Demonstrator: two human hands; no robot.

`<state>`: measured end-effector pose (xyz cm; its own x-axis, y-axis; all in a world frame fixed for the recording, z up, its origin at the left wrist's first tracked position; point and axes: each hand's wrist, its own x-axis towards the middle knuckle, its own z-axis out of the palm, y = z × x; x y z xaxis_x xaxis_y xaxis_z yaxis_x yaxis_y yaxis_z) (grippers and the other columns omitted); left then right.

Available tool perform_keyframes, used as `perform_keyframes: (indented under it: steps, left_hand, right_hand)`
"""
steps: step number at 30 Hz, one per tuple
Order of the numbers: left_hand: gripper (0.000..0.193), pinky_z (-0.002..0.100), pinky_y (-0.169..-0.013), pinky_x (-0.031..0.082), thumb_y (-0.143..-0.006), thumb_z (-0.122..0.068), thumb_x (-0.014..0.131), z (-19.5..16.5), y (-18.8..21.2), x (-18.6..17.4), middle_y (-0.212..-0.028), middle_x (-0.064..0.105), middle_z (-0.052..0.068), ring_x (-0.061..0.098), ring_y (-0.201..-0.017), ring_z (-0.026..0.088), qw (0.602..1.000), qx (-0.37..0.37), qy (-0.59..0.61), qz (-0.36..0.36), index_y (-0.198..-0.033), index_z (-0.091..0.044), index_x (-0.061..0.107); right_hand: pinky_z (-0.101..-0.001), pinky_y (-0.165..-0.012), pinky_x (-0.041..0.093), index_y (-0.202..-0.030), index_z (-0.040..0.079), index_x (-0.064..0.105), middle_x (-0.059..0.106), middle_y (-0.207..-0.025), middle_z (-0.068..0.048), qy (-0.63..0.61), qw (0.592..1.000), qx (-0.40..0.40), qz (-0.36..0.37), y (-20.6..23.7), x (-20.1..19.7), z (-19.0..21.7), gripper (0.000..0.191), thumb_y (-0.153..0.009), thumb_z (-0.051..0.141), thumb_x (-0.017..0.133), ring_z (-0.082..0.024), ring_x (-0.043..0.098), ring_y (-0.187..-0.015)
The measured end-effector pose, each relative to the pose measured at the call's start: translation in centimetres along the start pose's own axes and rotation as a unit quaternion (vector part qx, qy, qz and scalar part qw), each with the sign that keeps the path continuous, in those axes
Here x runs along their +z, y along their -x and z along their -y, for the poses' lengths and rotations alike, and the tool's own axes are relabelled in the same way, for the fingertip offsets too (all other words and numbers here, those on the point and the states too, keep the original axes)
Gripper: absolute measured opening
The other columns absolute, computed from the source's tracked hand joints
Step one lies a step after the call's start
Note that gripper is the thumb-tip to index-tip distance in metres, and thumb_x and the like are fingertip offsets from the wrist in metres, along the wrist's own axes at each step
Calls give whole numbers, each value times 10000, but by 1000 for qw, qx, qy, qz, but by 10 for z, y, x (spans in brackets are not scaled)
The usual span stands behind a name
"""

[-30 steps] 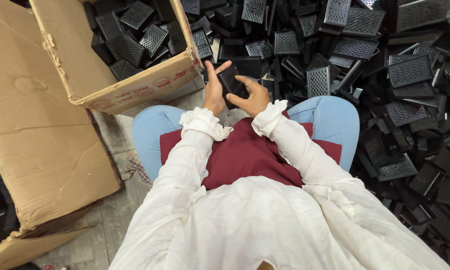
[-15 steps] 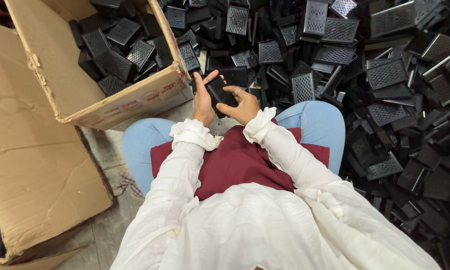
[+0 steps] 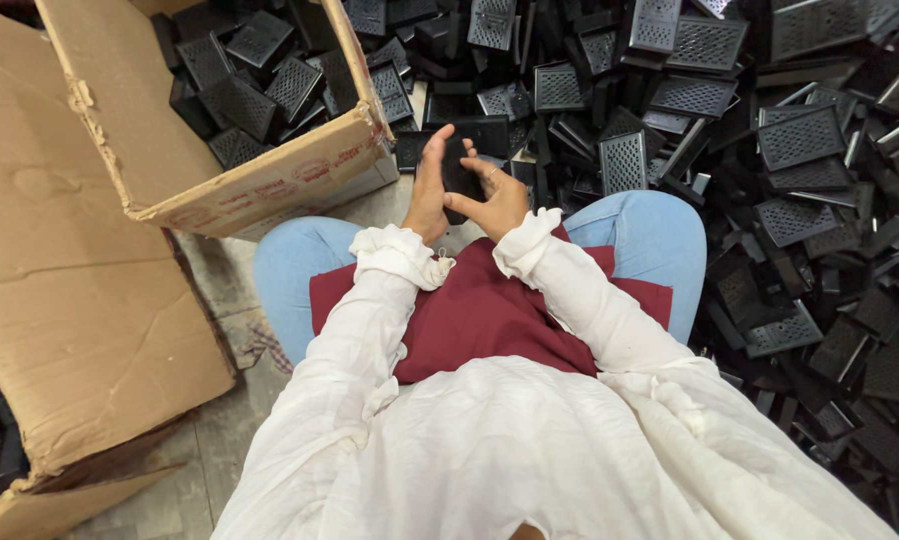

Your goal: The person sits on the floor and repeatedly picks up small black plastic components from a pile, briefly turns them over in their hands, and places them into a cardboard box. The person continues this cycle of picking, inspecting, and placing components into the box throughout the clip.

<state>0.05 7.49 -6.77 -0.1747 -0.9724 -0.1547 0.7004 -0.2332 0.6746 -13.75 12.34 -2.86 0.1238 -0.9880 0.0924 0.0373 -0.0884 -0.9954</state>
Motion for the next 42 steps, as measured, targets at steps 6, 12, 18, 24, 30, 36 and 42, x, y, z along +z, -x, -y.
perform_keyframes:
  steps: [6, 12, 18, 24, 30, 36, 42]
  left_hand:
    - [467, 383, -1002, 549, -1060, -215, 588, -19, 2, 6, -1252, 652, 150, 646, -1139, 234, 998, 36, 32, 47, -1471, -40, 452]
    - [529, 398, -1009, 565, -1048, -332, 569, -37, -1, 14, -1250, 666, 149, 668, -1137, 248, 987, 1, 138, 85, -1474, -41, 453]
    - [522, 327, -923, 575, -964, -268, 742, -24, 11, 18, -1197, 683, 120, 671, -1058, 169, 973, 40, -224, 31, -1326, 43, 530]
    - [463, 296, -819, 593, -932, -143, 778, -8, 25, 7, -1145, 675, 83, 673, -972, 123, 921, -23, -356, 157, -1278, 50, 539]
    - [440, 310, -878, 596, -951, -168, 815, -57, 29, 53, -1153, 697, 87, 664, -1016, 132, 908, 96, -373, 164, -1267, 34, 584]
    - [721, 357, -1131, 536, -936, -567, 640, -186, 27, 88, -1309, 672, 166, 630, -1273, 249, 963, 172, 157, 134, -1318, 44, 596]
    - [308, 341, -928, 578, -1027, -283, 668, -91, 29, 48, -1170, 708, 72, 689, -1062, 180, 996, 84, 20, -25, -1236, -58, 634]
  right_hand:
    - [-347, -985, 558, -1399, -8, 586, 678, -1290, -156, -120, 991, 50, 36, -13, -12, -3, 438, -988, 71, 716, -181, 668, -1132]
    - [-403, -997, 595, -1374, -19, 580, 711, -1214, -141, -275, 925, 249, 80, -15, -37, 8, 406, -997, 120, 640, -229, 721, -1086]
    - [-345, -907, 589, -1332, -38, 591, 721, -1156, -105, -184, 973, 139, -13, -25, -53, -5, 402, -973, 101, 705, -169, 697, -1009]
    - [-245, -809, 560, -1301, -24, 651, 724, -1042, -46, -133, 988, 80, -13, -32, -71, -5, 345, -1022, 175, 693, -88, 661, -907]
    - [-290, -938, 572, -1297, 22, 635, 719, -1164, -76, -238, 971, 19, -2, -36, -78, 18, 358, -1005, 220, 692, -142, 684, -1049]
    - [-315, -882, 585, -1230, 25, 660, 741, -1104, -114, 161, 982, -4, -95, -47, -82, -4, 401, -922, 240, 801, -182, 719, -991]
    - [-457, -993, 491, -1196, -1, 685, 644, -1194, -193, 494, 843, -177, 118, -43, -26, -37, 507, -785, 230, 872, -381, 595, -1152]
